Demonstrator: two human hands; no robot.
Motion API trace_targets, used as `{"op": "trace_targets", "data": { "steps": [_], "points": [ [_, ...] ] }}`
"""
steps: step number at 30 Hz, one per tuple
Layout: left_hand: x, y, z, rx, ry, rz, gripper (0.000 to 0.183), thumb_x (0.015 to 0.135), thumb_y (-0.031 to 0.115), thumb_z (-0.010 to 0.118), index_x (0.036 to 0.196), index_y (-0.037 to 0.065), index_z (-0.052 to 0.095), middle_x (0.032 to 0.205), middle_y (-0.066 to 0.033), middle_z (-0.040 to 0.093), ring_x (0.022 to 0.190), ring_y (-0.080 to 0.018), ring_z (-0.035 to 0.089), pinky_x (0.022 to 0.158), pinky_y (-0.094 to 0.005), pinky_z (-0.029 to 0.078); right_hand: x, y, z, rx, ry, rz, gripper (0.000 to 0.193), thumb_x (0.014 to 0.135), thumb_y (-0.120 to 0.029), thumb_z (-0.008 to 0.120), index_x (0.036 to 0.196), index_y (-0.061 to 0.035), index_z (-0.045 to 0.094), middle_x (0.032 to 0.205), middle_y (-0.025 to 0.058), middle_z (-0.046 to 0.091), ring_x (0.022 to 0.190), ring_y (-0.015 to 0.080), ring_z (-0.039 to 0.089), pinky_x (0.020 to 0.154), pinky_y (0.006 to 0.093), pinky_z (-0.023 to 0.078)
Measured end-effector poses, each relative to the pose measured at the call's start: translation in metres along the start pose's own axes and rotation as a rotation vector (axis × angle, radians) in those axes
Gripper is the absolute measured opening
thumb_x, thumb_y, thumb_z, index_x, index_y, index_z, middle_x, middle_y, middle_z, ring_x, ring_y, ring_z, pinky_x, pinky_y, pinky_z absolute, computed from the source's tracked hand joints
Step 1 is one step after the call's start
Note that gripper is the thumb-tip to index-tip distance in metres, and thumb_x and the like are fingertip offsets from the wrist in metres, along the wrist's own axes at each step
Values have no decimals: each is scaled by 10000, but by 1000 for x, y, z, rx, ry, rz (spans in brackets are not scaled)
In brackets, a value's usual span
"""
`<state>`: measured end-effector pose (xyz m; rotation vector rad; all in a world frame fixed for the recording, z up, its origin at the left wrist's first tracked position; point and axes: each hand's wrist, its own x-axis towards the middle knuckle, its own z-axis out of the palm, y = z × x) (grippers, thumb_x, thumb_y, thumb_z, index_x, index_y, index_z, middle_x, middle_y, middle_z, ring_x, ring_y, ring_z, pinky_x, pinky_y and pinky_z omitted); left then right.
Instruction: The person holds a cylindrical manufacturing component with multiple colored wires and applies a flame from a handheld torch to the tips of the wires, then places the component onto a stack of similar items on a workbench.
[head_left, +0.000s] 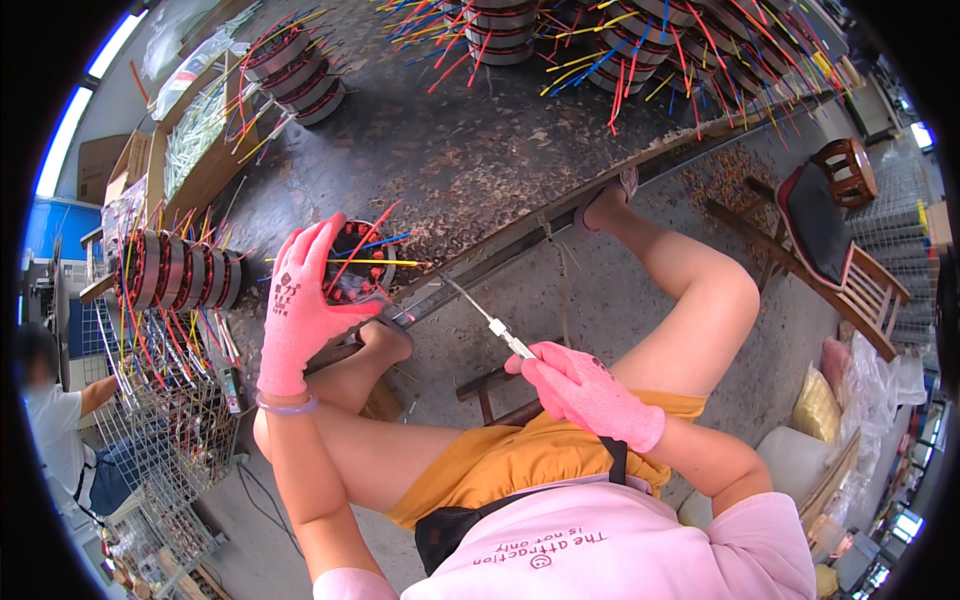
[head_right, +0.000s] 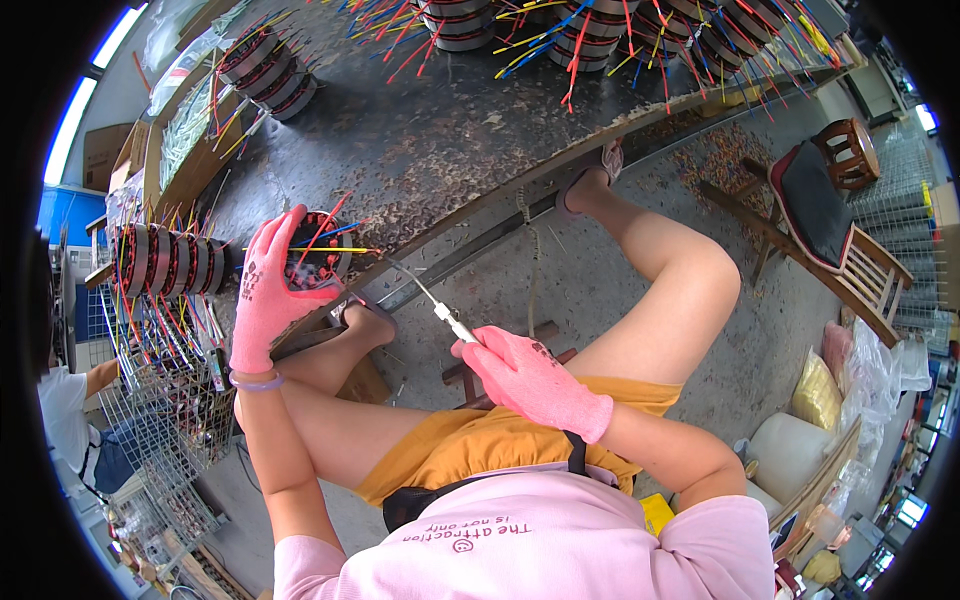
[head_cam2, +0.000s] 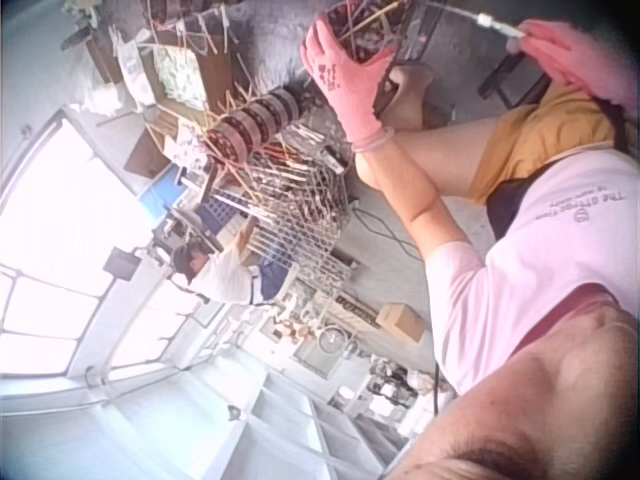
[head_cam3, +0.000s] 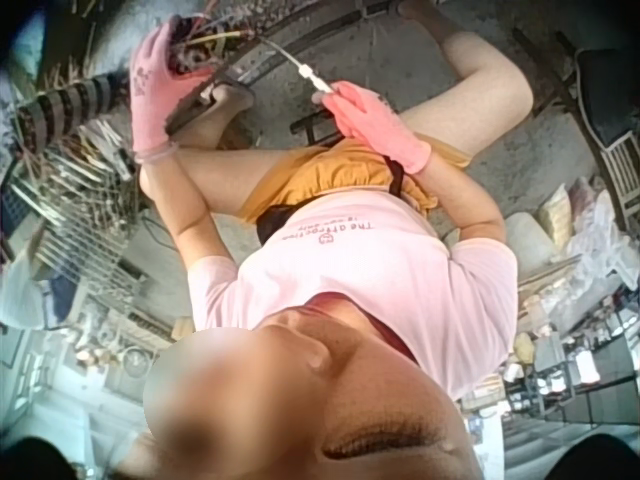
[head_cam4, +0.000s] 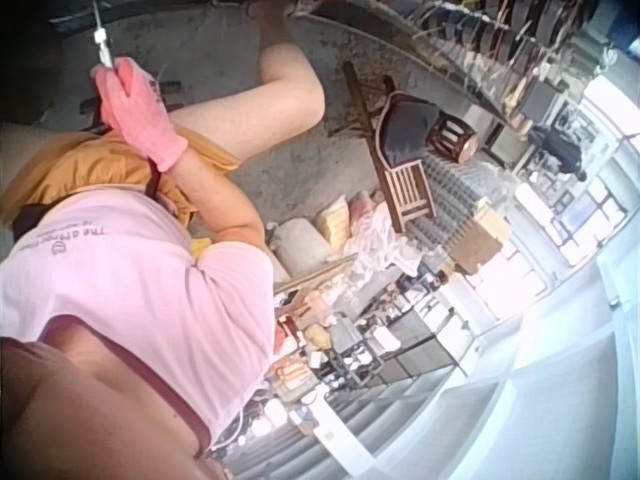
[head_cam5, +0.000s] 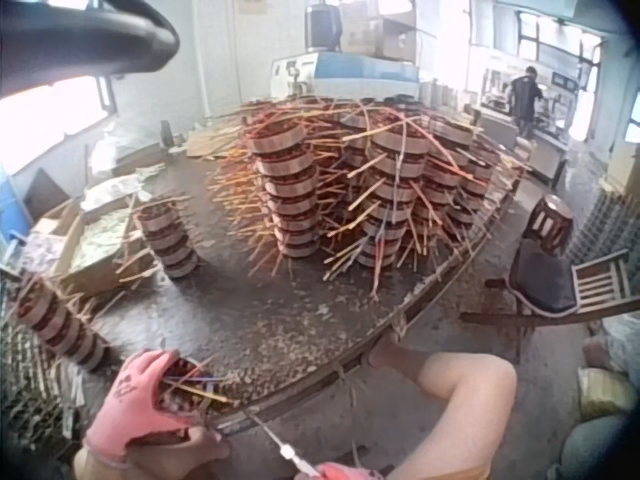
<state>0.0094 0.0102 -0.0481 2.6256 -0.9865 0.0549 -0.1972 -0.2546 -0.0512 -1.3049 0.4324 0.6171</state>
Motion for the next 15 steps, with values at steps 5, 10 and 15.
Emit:
{"op": "trace_targets", "data": {
  "steps": [5,10,15],
  "points": [
    [-1,1,-1,-23,-34,-46,1001,527,247,901,1415,61,480,1375,-161,527,1312,-412,436,1123,-480,349,3,-1,1,-23,-12,-15,269,1045,-218,477,1173,-13,594,708,-32,501,569,41,430,527,234,382],
    [1,-1,0,-25,-38,-35,971,538,231,890,1404,56,488,1356,-164,538,1302,-407,447,1120,-474,355,4,3,0,-60,9,-11,276,1046,-225,480,1187,-17,593,711,-34,507,570,41,435,525,235,381],
    [3,1,-2,-47,-20,-12,933,545,210,874,1384,40,503,1329,-162,553,1263,-392,478,1094,-466,379,3,5,-1,-37,1,-1,280,1042,-234,490,1188,-20,594,695,-28,506,569,43,445,526,242,386]
  ]
}}
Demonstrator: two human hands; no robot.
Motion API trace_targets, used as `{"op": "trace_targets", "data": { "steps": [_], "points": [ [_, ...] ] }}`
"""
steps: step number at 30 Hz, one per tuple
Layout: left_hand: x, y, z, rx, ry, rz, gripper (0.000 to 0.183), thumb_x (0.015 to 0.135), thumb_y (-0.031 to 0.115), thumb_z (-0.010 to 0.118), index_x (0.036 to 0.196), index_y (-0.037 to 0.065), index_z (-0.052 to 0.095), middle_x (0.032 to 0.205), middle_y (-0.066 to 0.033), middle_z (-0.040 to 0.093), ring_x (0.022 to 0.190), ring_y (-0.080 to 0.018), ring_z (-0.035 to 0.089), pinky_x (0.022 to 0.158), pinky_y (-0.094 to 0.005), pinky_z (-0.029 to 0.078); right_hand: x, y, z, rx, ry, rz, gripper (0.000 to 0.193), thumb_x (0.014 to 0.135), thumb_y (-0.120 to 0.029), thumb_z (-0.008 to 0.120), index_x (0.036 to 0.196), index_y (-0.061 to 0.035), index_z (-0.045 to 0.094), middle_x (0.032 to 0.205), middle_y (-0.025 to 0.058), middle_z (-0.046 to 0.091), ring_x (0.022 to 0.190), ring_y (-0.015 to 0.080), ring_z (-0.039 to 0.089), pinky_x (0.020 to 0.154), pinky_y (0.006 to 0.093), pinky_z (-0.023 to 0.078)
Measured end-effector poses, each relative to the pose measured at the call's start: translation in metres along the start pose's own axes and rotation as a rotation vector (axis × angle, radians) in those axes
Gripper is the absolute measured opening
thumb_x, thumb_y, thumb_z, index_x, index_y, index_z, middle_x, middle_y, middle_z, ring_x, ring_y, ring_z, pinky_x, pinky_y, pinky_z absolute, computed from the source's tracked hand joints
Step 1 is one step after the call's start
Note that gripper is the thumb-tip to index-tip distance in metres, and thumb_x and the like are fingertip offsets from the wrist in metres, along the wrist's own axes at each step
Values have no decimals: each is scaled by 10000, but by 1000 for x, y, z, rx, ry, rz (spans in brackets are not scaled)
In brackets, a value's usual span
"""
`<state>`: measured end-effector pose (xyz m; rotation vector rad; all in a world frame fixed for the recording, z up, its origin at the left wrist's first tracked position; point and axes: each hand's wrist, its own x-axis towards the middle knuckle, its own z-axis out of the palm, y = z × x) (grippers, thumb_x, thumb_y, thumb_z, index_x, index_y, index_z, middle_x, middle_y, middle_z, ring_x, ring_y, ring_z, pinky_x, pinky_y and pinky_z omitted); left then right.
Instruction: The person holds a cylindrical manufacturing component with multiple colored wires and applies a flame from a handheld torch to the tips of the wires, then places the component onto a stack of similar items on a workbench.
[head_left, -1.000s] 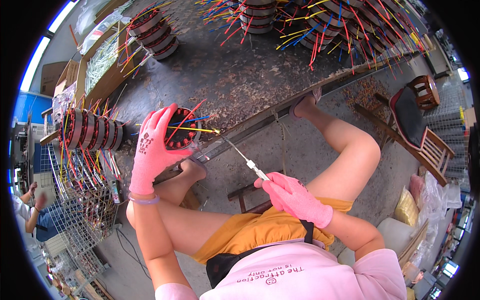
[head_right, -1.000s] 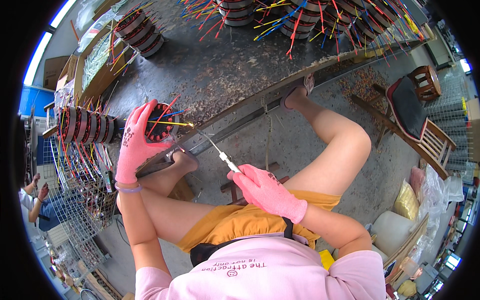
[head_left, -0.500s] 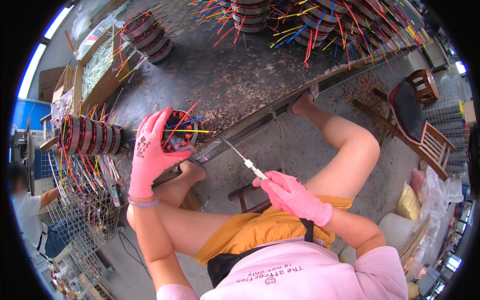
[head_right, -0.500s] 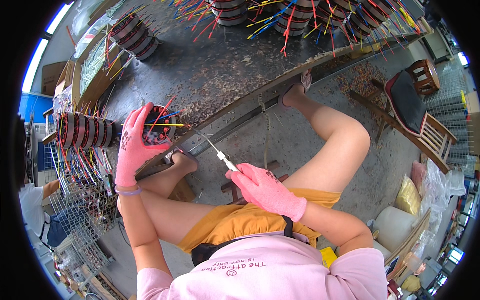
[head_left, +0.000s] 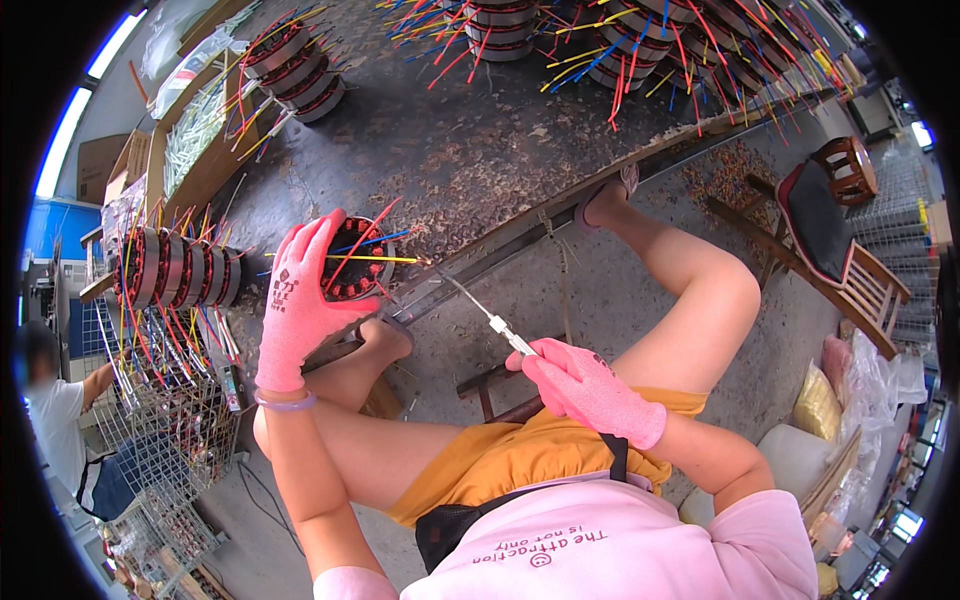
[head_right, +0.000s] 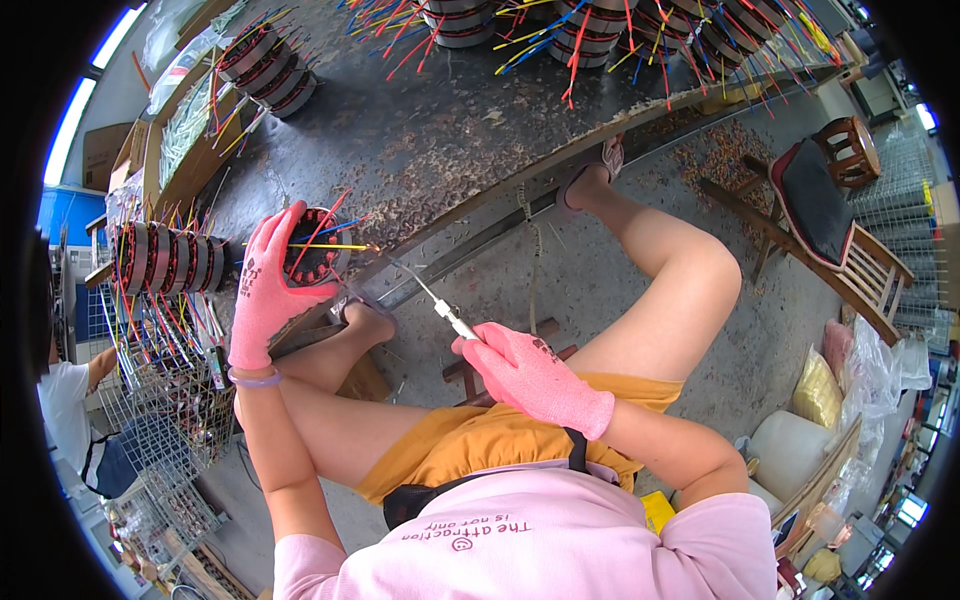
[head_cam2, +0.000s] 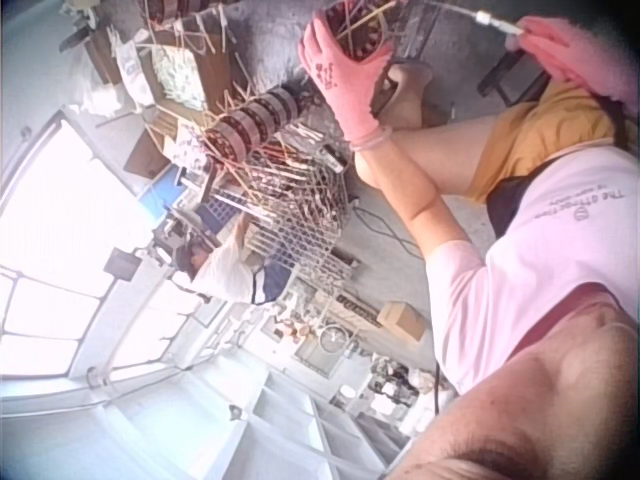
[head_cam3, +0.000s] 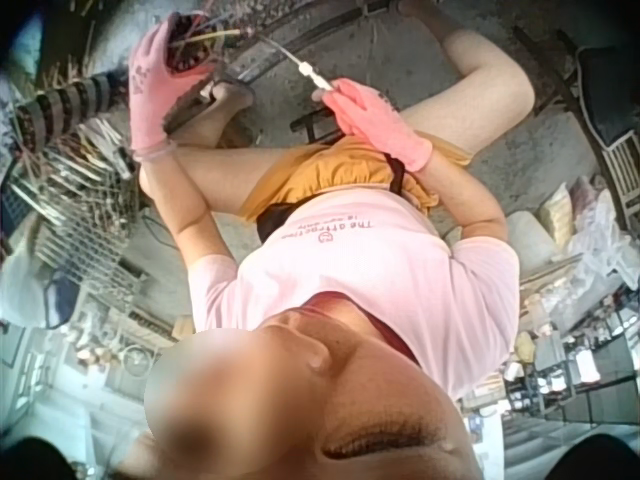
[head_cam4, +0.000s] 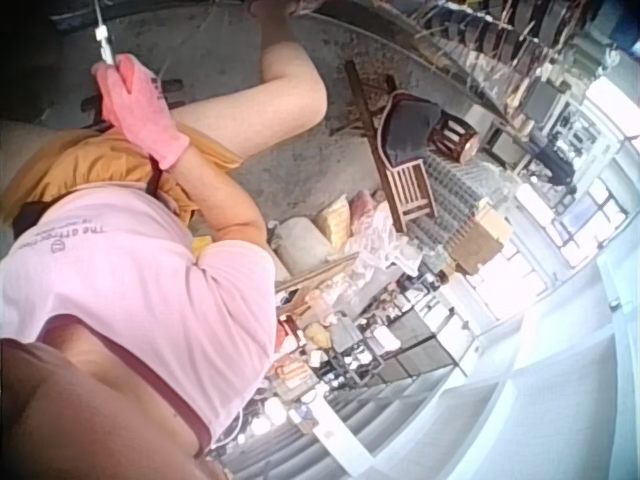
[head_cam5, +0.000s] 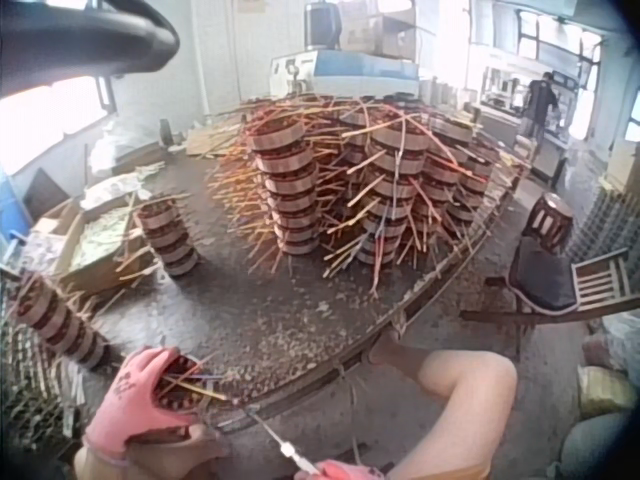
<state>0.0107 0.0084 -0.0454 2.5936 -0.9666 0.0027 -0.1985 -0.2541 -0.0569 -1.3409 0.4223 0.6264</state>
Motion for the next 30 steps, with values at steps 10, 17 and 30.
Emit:
{"op": "trace_targets", "data": {
  "steps": [10,17,30],
  "points": [
    [-1,5,0,10,21,-2,906,548,200,861,1370,30,519,1316,-161,568,1257,-379,486,1086,-454,391,1,-1,1,24,4,3,295,1030,-270,514,1135,-9,604,678,-21,494,561,60,440,526,259,392],
    [1,4,0,1,-1,-22,916,546,203,862,1376,34,516,1327,-162,562,1268,-378,479,1096,-456,380,1,-3,0,-7,13,-9,300,1032,-280,510,1120,-12,613,675,-10,498,567,62,450,536,262,400],
    [0,3,1,16,13,-1,922,537,212,862,1372,31,516,1310,-169,570,1246,-383,492,1087,-464,389,1,-2,0,-35,16,-13,308,1033,-290,507,1117,-14,615,662,6,514,548,73,466,531,274,407]
  ]
}}
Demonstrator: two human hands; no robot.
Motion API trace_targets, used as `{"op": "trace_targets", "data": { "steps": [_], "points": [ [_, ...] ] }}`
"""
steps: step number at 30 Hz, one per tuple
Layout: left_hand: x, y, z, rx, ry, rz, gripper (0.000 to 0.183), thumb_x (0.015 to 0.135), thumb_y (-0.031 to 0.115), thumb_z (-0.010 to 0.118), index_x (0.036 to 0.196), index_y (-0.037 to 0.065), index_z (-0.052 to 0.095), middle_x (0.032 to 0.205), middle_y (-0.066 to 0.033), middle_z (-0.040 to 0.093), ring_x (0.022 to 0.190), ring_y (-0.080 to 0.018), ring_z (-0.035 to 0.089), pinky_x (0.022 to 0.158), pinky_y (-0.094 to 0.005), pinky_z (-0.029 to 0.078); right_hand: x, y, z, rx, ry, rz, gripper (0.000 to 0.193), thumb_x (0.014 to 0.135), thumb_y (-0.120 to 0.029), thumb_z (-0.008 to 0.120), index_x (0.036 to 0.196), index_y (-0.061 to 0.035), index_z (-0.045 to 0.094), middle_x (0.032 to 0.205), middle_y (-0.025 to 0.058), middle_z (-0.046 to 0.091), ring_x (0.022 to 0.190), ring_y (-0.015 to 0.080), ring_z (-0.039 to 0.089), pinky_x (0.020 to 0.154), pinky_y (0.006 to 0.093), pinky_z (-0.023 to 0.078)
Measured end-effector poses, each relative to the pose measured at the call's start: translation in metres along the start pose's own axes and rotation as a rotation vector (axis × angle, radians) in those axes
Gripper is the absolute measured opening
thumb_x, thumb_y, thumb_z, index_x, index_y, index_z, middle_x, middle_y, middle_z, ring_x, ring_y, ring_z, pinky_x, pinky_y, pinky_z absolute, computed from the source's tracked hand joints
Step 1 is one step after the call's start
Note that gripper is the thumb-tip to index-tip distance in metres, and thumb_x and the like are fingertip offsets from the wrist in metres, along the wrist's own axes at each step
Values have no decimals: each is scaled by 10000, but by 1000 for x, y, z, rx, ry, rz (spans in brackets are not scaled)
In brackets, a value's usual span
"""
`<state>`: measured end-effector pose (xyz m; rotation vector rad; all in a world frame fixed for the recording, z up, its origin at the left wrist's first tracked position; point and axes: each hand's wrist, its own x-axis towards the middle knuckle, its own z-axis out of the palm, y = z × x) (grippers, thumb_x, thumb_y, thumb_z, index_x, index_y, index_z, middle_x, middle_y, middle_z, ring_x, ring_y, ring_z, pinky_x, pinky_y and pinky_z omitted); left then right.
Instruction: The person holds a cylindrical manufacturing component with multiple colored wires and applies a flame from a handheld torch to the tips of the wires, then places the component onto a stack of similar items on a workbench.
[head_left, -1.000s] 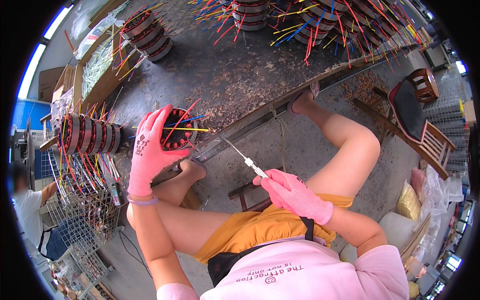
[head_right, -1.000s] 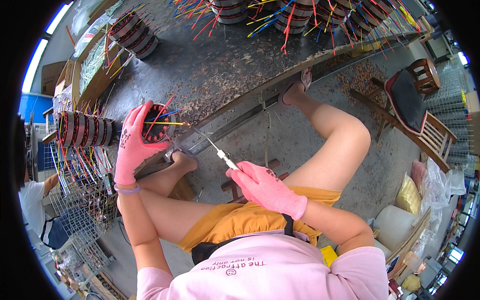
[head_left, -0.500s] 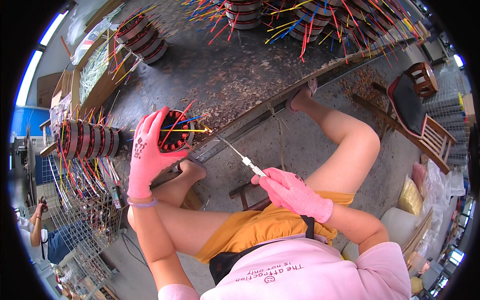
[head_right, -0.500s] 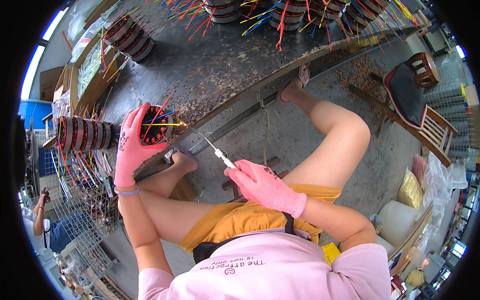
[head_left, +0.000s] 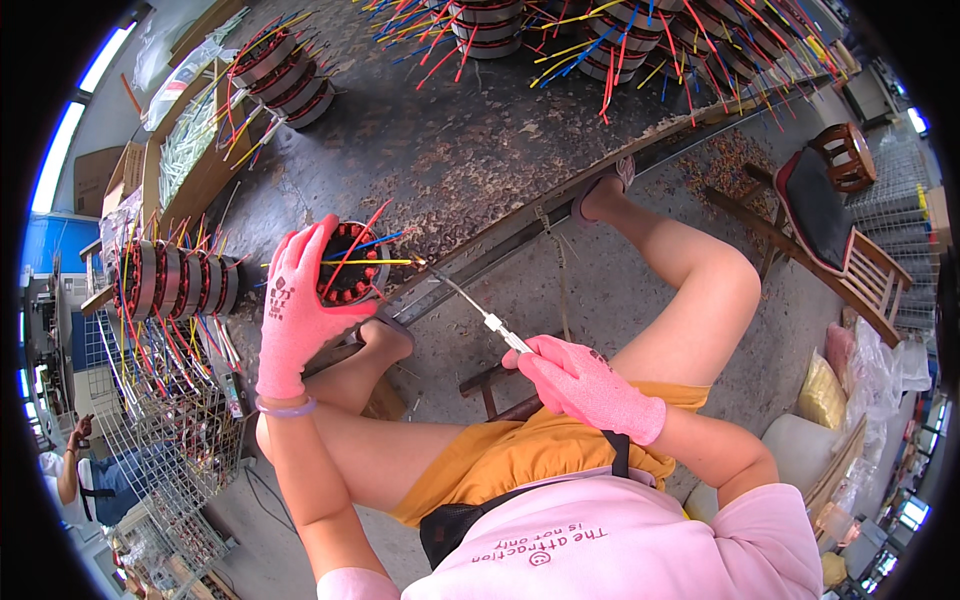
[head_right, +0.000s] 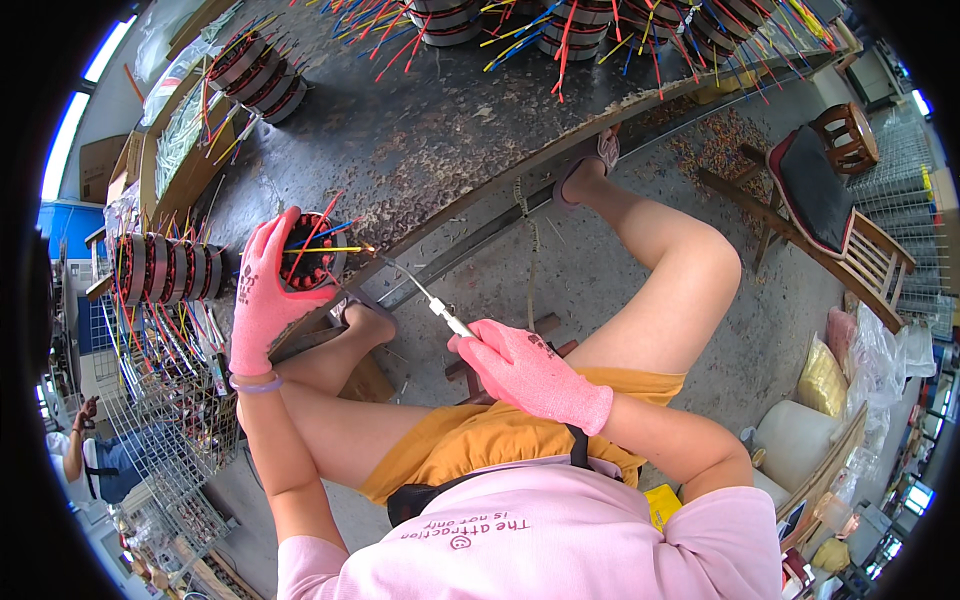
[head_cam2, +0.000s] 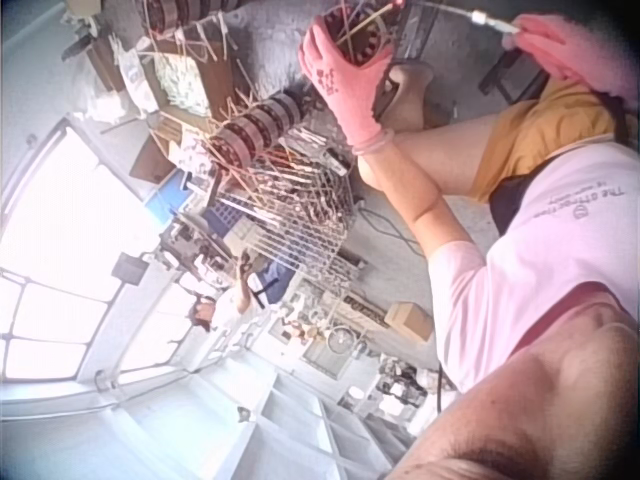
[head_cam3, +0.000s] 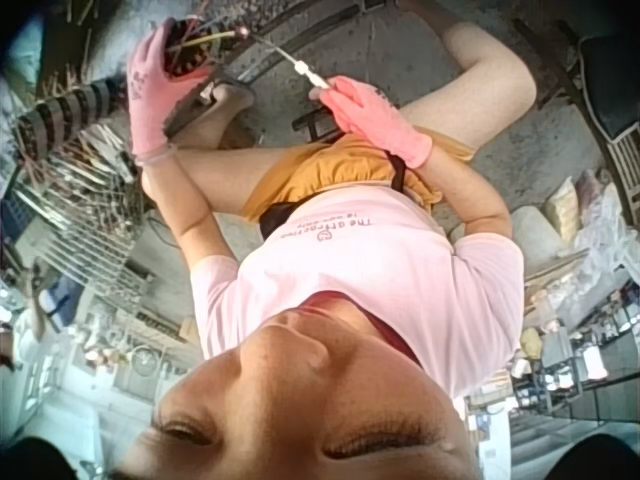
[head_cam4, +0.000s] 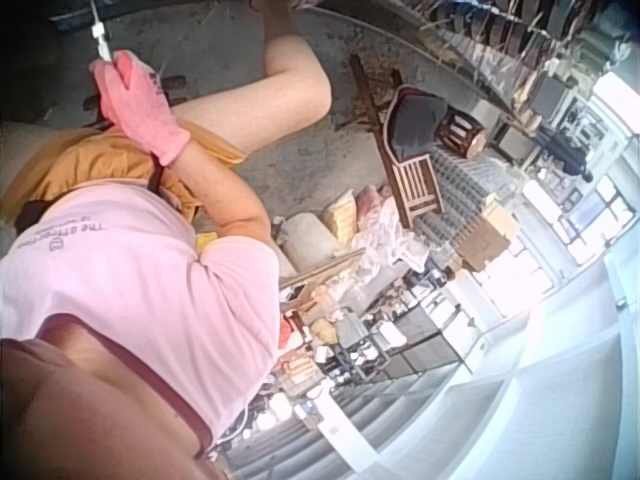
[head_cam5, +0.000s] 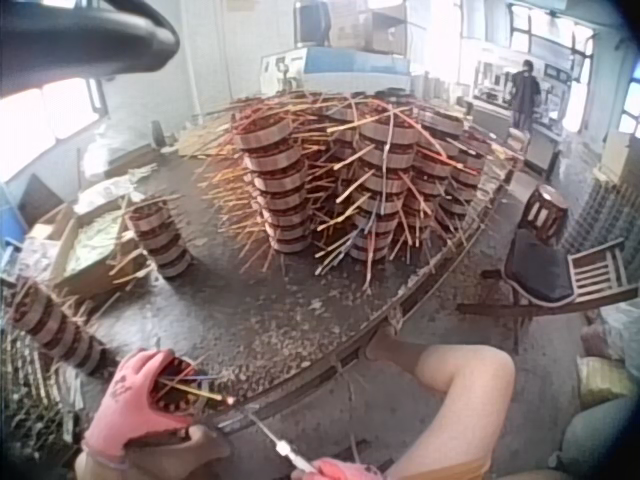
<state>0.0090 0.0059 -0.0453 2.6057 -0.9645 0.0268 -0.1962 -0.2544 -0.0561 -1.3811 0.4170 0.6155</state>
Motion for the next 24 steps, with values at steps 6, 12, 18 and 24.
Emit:
{"op": "trace_targets", "data": {
  "steps": [6,12,18,24],
  "points": [
    [0,1,0,1,3,1,929,532,216,865,1372,28,515,1309,-170,571,1244,-386,492,1086,-467,390,2,5,-1,42,-7,-12,303,1034,-281,501,1116,-13,616,662,1,507,549,70,460,532,273,407],
    [-1,0,1,15,4,8,926,536,216,862,1372,23,513,1315,-171,569,1248,-388,489,1089,-469,387,3,4,0,26,-10,-20,301,1032,-277,505,1110,-8,615,669,-4,504,554,65,454,535,270,405],
    [-2,0,1,24,8,1,929,538,224,862,1377,29,512,1323,-172,565,1259,-388,484,1095,-471,382,0,-1,0,17,-2,-7,299,1031,-271,504,1114,-6,614,674,3,513,559,70,453,534,272,407],
    [-1,-1,-1,10,-14,-12,925,549,225,863,1384,41,510,1333,-175,558,1279,-393,472,1103,-469,375,1,1,3,-8,27,-34,283,1047,-211,443,1181,-16,597,621,-44,440,509,42,388,486,220,326]
  ]
}}
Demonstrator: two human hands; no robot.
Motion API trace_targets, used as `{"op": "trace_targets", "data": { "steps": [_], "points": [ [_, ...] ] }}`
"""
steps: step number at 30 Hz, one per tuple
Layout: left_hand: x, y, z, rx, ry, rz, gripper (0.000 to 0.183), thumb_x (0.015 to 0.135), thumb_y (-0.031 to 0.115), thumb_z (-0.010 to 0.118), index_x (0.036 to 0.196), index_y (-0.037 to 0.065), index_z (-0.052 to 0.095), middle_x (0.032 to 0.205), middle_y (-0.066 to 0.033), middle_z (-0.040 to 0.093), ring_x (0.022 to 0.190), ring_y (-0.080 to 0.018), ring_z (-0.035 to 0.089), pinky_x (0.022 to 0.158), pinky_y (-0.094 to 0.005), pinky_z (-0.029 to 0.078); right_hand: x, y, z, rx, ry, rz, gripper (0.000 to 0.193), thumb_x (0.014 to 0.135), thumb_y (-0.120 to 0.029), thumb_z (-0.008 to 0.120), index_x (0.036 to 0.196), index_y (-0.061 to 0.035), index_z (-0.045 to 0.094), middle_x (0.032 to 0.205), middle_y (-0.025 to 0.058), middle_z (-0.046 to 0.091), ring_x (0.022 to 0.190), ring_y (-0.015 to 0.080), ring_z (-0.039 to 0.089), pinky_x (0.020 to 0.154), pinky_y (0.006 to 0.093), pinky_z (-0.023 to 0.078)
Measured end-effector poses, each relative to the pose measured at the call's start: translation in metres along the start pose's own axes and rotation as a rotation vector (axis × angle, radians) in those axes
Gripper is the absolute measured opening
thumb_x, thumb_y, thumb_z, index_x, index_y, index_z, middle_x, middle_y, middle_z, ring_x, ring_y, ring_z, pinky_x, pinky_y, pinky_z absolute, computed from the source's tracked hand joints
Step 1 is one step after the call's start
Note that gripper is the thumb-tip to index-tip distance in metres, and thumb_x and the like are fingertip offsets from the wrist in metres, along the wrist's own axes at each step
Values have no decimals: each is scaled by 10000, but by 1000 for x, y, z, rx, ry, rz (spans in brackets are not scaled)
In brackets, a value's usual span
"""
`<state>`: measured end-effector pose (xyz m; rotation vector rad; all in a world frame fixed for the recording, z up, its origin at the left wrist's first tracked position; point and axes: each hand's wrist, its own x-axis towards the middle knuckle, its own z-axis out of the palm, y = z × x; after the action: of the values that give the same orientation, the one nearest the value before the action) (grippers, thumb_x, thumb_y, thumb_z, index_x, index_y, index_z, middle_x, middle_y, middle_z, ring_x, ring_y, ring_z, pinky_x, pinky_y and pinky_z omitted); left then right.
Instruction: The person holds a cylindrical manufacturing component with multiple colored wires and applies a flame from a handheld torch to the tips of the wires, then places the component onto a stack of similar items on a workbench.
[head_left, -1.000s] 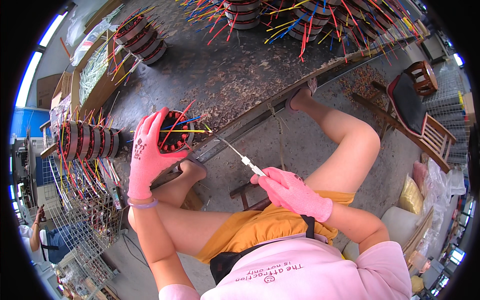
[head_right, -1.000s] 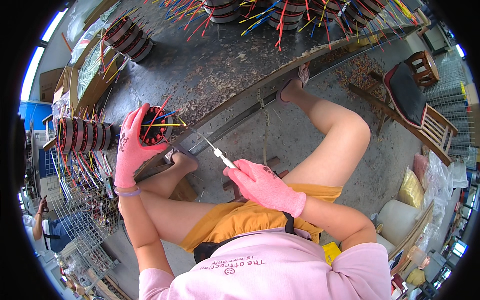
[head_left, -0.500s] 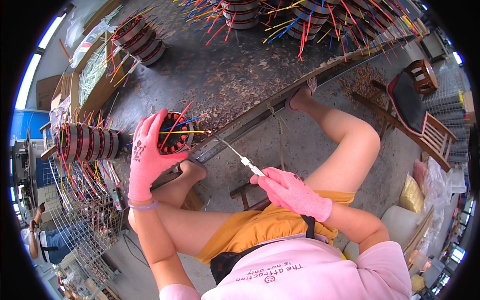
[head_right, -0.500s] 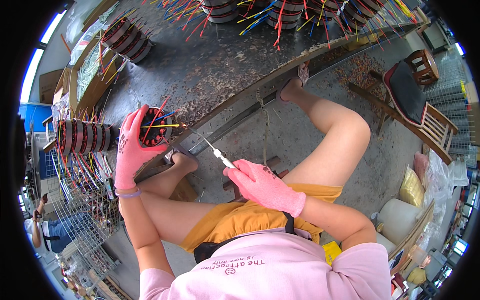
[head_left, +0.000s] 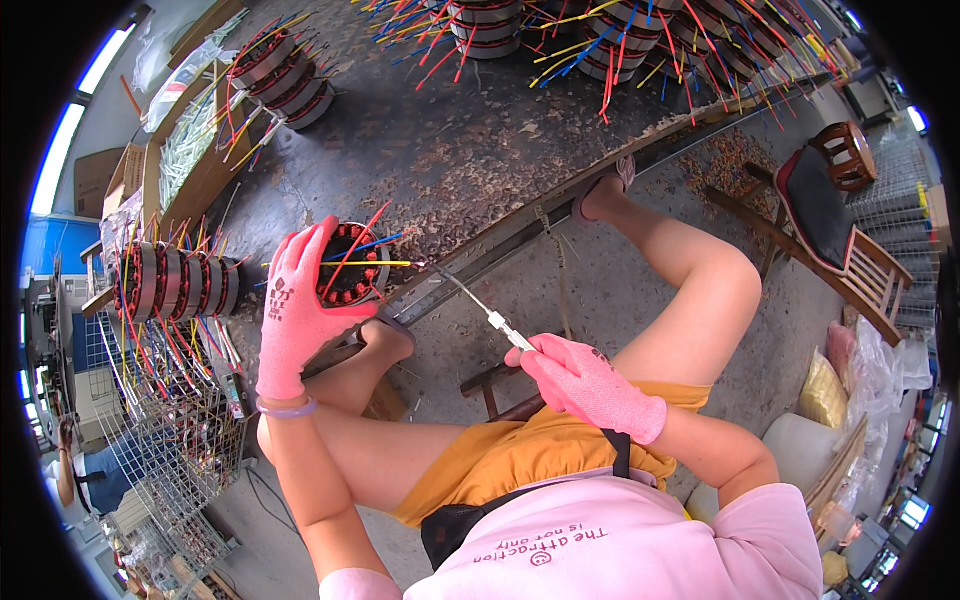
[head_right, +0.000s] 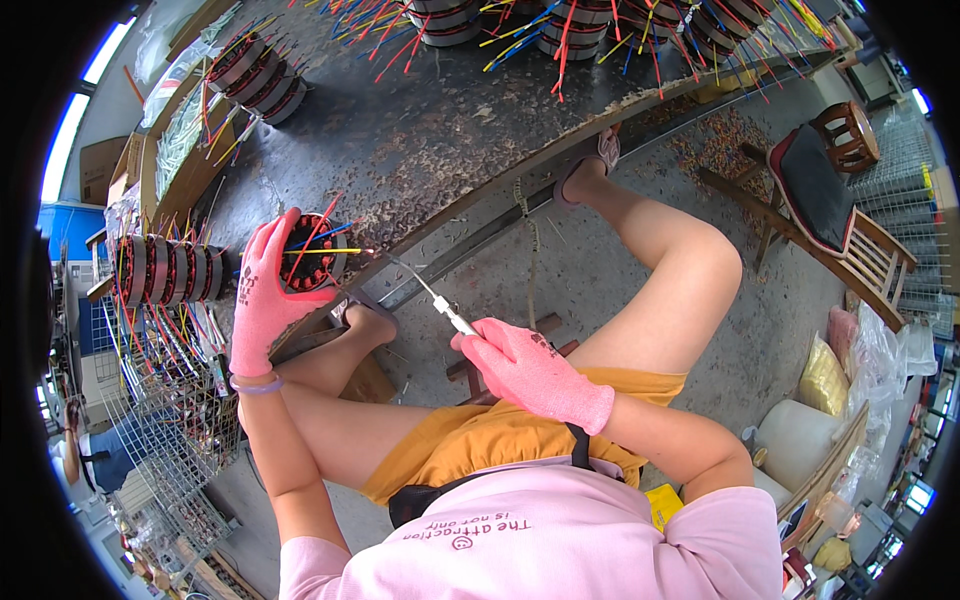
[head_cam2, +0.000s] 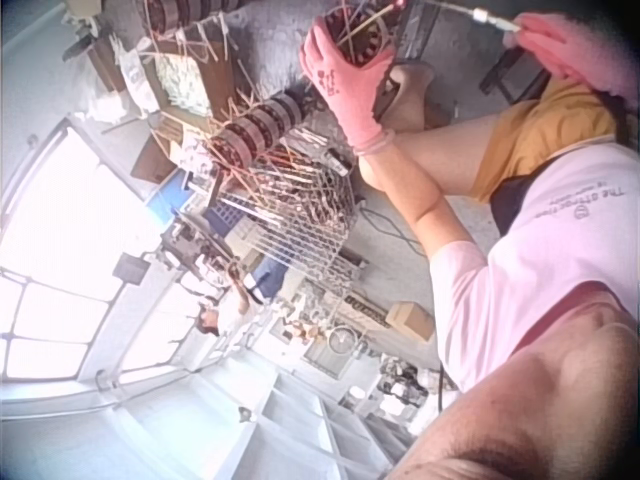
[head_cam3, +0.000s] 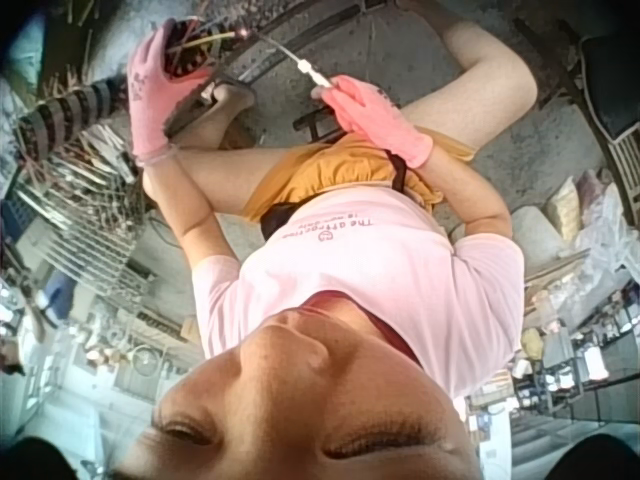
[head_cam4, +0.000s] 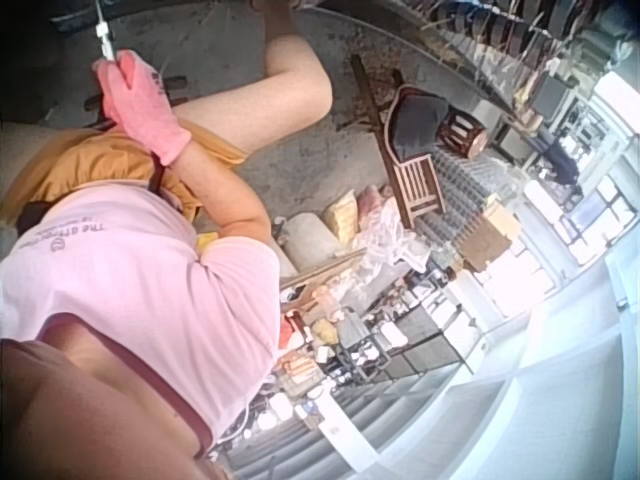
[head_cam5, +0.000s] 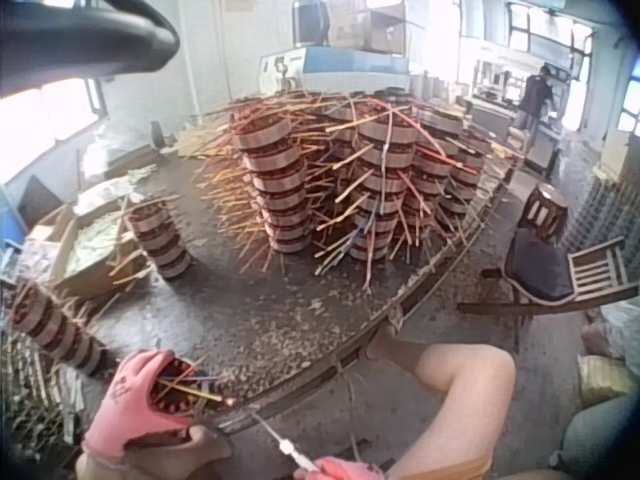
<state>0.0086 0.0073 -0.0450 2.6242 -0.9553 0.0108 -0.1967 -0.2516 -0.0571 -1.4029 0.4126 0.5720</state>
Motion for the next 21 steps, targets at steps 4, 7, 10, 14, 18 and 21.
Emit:
{"op": "trace_targets", "data": {
  "steps": [4,7,10,14,18,21],
  "points": [
    [0,0,0,-13,-4,0,927,551,226,863,1387,41,509,1336,-180,556,1285,-394,467,1107,-469,372,1,1,-2,37,-28,39,317,1033,-284,505,1131,-1,609,663,-6,507,551,65,454,528,271,402],
    [0,-1,1,-2,4,4,926,551,223,861,1387,41,509,1336,-180,556,1284,-392,468,1107,-468,372,2,2,-1,47,-27,36,317,1033,-289,507,1124,-4,610,662,-6,505,553,62,454,529,267,400],
    [-1,-1,1,9,6,5,928,551,221,860,1390,41,507,1340,-179,553,1286,-392,467,1108,-469,371,2,1,-1,35,-25,29,317,1033,-292,507,1117,-6,611,660,-11,501,550,62,451,530,264,400],
    [-1,-1,1,2,1,6,936,550,220,861,1396,42,501,1350,-180,547,1291,-396,462,1110,-472,368,2,3,-1,14,-23,10,312,1030,-293,508,1107,-10,613,666,13,524,553,79,480,542,276,421],
    [-1,-2,2,3,-4,-3,940,549,219,861,1400,49,500,1357,-177,544,1298,-401,455,1115,-475,365,2,3,-2,-41,-20,1,306,1026,-290,510,1106,-13,615,678,42,548,563,97,514,557,289,443],
    [-1,-2,2,2,-14,-19,941,548,219,862,1401,55,501,1361,-174,544,1305,-404,450,1120,-477,362,3,5,-2,-49,-14,-20,306,1027,-288,509,1112,-13,614,676,35,545,559,93,507,553,287,440]
  ]
}}
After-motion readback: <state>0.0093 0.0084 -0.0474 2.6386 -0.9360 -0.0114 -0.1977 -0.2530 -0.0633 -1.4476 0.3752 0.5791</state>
